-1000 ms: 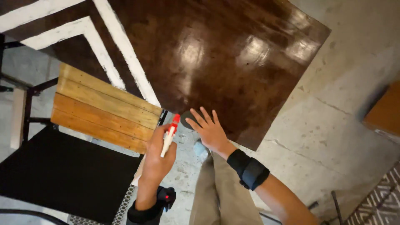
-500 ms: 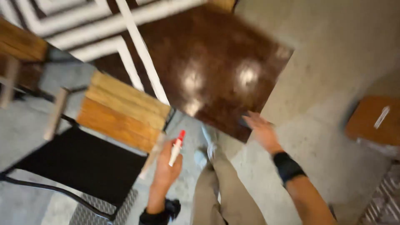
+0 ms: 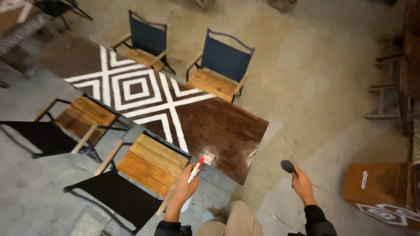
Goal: The person sprays a liquid from a bottle onto wooden furniture surfaces and wipes them with a cloth. The person moves between several tables and stools, cleaning both plain and patterned surfaces in a workshop setting.
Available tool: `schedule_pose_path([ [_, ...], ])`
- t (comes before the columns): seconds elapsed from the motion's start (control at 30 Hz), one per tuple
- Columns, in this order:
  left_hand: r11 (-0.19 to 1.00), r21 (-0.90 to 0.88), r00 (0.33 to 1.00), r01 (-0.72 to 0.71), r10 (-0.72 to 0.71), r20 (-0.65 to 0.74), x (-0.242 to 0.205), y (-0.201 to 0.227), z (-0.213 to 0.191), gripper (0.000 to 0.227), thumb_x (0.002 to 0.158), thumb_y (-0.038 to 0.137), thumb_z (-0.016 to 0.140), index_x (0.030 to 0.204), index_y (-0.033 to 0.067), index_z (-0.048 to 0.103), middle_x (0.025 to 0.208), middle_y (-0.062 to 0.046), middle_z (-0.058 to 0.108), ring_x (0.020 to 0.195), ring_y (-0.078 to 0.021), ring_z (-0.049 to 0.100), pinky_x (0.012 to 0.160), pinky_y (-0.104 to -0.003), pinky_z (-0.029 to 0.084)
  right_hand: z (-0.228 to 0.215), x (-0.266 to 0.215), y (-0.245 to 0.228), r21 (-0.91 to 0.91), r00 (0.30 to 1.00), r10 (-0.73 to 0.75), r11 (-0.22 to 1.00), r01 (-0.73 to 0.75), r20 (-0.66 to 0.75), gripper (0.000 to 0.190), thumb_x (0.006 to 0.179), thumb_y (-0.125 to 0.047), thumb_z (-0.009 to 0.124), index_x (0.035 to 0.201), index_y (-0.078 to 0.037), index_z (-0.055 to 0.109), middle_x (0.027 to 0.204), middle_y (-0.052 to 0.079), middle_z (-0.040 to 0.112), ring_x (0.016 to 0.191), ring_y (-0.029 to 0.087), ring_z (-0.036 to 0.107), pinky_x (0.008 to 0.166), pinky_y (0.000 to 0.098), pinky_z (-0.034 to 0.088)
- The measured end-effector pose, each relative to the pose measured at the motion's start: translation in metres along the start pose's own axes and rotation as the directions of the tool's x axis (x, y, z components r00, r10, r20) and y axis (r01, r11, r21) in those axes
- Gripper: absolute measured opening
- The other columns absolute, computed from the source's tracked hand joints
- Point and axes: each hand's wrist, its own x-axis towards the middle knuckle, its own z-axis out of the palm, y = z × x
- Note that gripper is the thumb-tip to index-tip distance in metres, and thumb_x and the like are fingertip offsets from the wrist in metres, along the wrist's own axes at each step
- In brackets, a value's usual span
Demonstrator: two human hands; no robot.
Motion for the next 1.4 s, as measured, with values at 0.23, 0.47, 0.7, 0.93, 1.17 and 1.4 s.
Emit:
schedule_pose_path([
  [0.23, 0.980, -0.044, 0.981, -0.194, 0.195, 0.004, -0.022, 0.038, -0.007, 0.042, 0.083, 0.005, 0.062, 0.125, 0.0064, 0.060, 0.109, -0.018, 0.070, 0.103, -0.0362, 0.067, 0.087, -0.041, 0.053, -0.050, 0.027, -0.104, 0.131, 0.972, 0.233, 0.964, -0.232, 0.008, 0.045, 0.099, -0.015, 0.060, 0.144, -0.017, 0.062, 0.083, 0.020, 0.072, 0.068, 0.028, 0.067, 0.070, 0.0406, 0.053],
  [0.47, 0.971, -0.023, 0.969, -0.238, 0.236, -0.067, -0.075, 0.034, -0.013, 0.048, 0.080, 0.005, 0.063, 0.128, 0.0072, 0.060, 0.111, -0.018, 0.071, 0.105, -0.0325, 0.069, 0.089, -0.039, 0.054, -0.026, 0.013, -0.131, 0.810, 0.973, 0.226, 0.578, -0.100, -0.041, 0.038, 0.100, -0.019, 0.065, 0.133, 0.000, 0.066, 0.112, 0.005, 0.073, 0.094, 0.013, 0.066, 0.082, 0.0289, 0.053],
  [0.7, 0.996, -0.088, 0.998, 0.024, -0.029, -0.055, -0.167, 0.039, -0.018, 0.044, 0.083, 0.006, 0.060, 0.127, 0.0084, 0.066, 0.106, -0.016, 0.075, 0.097, -0.0271, 0.073, 0.086, -0.037, 0.056, -0.041, -0.082, -0.241, 0.901, 0.892, 0.168, 0.038, -0.432, 0.420, 0.045, 0.093, -0.032, 0.066, 0.126, -0.002, 0.064, 0.105, 0.010, 0.075, 0.083, 0.023, 0.071, 0.073, 0.0361, 0.057],
  [0.93, 0.946, -0.229, 0.974, -0.228, 0.220, -0.064, -0.205, 0.007, -0.043, 0.047, 0.076, 0.001, 0.063, 0.124, 0.0034, 0.064, 0.104, -0.014, 0.076, 0.099, -0.0220, 0.071, 0.087, -0.034, 0.054, -0.022, -0.153, -0.247, 0.860, 0.849, 0.204, 0.054, -0.507, 0.488, 0.043, 0.085, -0.012, 0.079, 0.123, 0.003, 0.066, 0.097, 0.009, 0.072, 0.079, 0.021, 0.068, 0.070, 0.0340, 0.055],
  [1.17, 0.966, -0.167, 0.979, -0.199, 0.190, -0.067, -0.219, 0.012, -0.132, 0.042, 0.081, 0.001, 0.059, 0.122, 0.0055, 0.070, 0.096, -0.010, 0.075, 0.085, -0.0187, 0.067, 0.076, -0.032, 0.052, 0.001, -0.180, -0.309, 0.910, 0.877, 0.312, 0.082, -0.407, 0.364, 0.039, 0.091, -0.024, 0.077, 0.121, 0.000, 0.071, 0.102, 0.003, 0.071, 0.089, 0.016, 0.064, 0.075, 0.0317, 0.048],
  [1.4, 0.947, -0.174, 0.959, -0.269, 0.248, -0.137, -0.264, -0.027, -0.280, 0.035, 0.079, -0.003, 0.056, 0.112, 0.0039, 0.068, 0.092, -0.010, 0.071, 0.082, -0.0174, 0.066, 0.075, -0.031, 0.053, 0.075, -0.216, -0.462, 0.926, 0.923, 0.189, 0.118, -0.359, 0.334, 0.041, 0.095, -0.032, 0.071, 0.120, 0.001, 0.072, 0.114, 0.003, 0.075, 0.100, 0.012, 0.067, 0.088, 0.0303, 0.051],
])
